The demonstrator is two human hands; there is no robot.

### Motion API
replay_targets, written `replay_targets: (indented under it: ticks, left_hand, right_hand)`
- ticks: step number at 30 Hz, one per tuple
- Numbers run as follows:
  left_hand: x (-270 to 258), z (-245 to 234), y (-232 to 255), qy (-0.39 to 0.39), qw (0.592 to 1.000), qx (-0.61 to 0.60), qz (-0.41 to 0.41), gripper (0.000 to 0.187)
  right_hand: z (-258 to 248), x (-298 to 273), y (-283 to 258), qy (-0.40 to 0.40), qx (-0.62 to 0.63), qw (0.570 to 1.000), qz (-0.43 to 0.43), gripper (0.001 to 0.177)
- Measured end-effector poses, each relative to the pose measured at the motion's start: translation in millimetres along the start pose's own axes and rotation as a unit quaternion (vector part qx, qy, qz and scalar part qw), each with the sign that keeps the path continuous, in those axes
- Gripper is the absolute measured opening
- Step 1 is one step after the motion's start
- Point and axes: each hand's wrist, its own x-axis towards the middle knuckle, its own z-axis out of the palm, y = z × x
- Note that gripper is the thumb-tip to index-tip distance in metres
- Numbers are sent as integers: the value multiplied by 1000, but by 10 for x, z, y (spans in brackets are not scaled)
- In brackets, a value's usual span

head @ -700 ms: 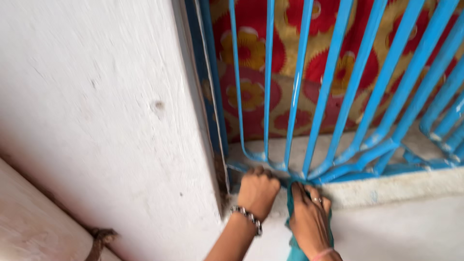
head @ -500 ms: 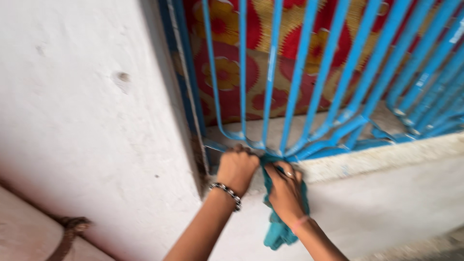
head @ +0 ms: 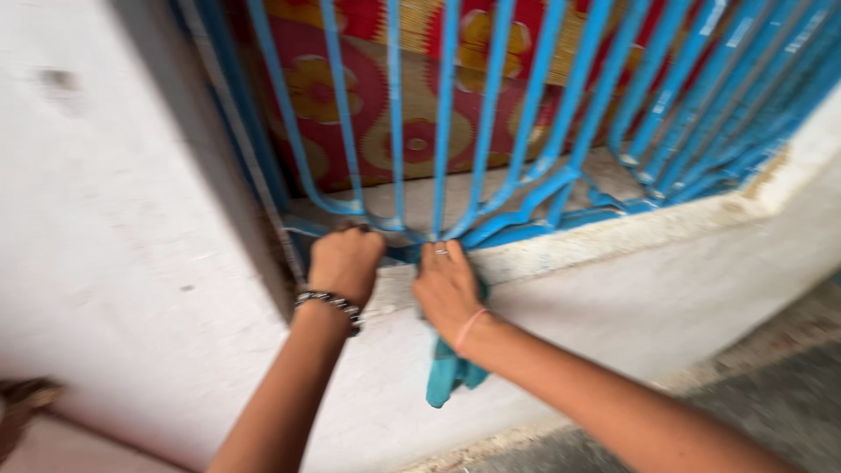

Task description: The person cleans the metal window bars and window frame by wiping them with a cloth.

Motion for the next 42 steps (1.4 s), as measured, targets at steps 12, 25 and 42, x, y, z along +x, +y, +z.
replay_targets:
  ticks: [12, 25, 42]
  left_hand:
    - [-66, -259, 62, -34, 999, 19, -32, 14]
    - [-102, -265, 33, 38, 999, -9, 4, 10]
    - [-173, -211, 55, 63, 998, -28, 4, 14]
  right_hand:
    - [-19, -14, -309, 121, 92, 976, 153, 28]
    - [3, 6, 31, 49, -10, 999, -16, 18]
    - [-37, -13, -125, 11, 50, 997, 54, 18]
